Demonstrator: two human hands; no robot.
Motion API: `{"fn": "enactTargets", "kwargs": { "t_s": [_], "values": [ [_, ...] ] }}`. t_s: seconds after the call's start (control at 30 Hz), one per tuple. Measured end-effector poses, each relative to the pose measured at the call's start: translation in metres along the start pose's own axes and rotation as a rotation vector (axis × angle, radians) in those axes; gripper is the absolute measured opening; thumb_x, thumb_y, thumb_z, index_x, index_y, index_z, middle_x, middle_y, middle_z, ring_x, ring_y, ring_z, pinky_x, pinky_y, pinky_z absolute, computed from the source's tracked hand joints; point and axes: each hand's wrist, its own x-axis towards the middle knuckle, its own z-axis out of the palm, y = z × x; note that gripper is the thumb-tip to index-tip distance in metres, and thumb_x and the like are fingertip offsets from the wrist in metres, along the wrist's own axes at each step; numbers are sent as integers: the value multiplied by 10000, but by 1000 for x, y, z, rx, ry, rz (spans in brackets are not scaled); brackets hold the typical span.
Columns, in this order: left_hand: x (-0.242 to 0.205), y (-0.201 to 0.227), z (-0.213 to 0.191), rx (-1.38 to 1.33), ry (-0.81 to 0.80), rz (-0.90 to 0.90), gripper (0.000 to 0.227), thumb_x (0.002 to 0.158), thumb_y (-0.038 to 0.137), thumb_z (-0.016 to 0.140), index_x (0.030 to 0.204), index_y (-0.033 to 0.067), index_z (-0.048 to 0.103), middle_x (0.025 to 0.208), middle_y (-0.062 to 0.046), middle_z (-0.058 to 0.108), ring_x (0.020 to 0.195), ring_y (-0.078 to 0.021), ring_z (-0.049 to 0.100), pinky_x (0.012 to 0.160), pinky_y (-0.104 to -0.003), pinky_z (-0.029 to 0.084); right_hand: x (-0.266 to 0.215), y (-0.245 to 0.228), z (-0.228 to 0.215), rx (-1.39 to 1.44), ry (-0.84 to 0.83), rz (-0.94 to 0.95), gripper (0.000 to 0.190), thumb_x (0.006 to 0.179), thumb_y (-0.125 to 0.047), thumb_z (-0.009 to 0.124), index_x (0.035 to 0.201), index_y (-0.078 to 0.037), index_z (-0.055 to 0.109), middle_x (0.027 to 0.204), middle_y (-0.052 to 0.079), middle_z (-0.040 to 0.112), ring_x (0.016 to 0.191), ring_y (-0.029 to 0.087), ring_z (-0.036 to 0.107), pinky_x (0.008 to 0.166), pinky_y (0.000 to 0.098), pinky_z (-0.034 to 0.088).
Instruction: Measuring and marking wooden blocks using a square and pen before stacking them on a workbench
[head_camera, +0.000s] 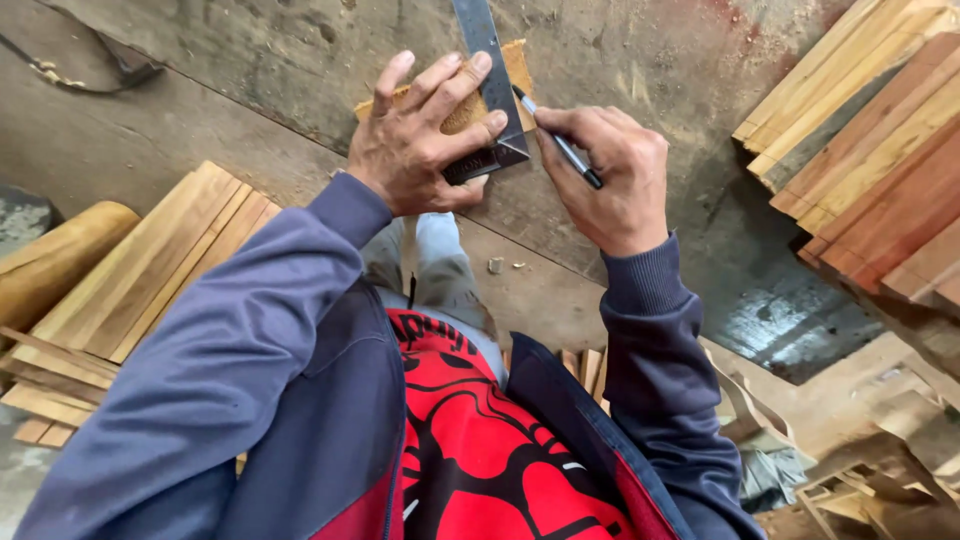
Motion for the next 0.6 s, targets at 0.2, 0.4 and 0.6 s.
{"fn": "enactTargets", "kwargs": {
  "t_s": [0.2,0.4,0.6],
  "values": [
    [-1,0,1,24,9,5,499,662,462,694,1109,241,688,1364,-138,462,1230,-261,458,1041,-420,169,-16,-15,-9,-42,-78,79,15,858,-5,622,867,-9,633,842,95,670,735,235,627,681,327,461],
    [2,-1,1,41,47,36,463,695,479,686,1078,219,702,1347,-142,474,1187,-274,489,1030,-414,216,-46,14,23,-5,36,358,314,944,-141,400,639,-78,362,614,70,407,593,209,382,580,353,307],
    [6,0,-5,35,56,68,434,742,467,678,1095,215,682,1330,-145,448,1150,-291,487,936,-381,356,-42,17,92,401,266,614,203,871,-285,527,788,-101,512,645,-23,470,596,89,410,564,264,378]
  ]
}}
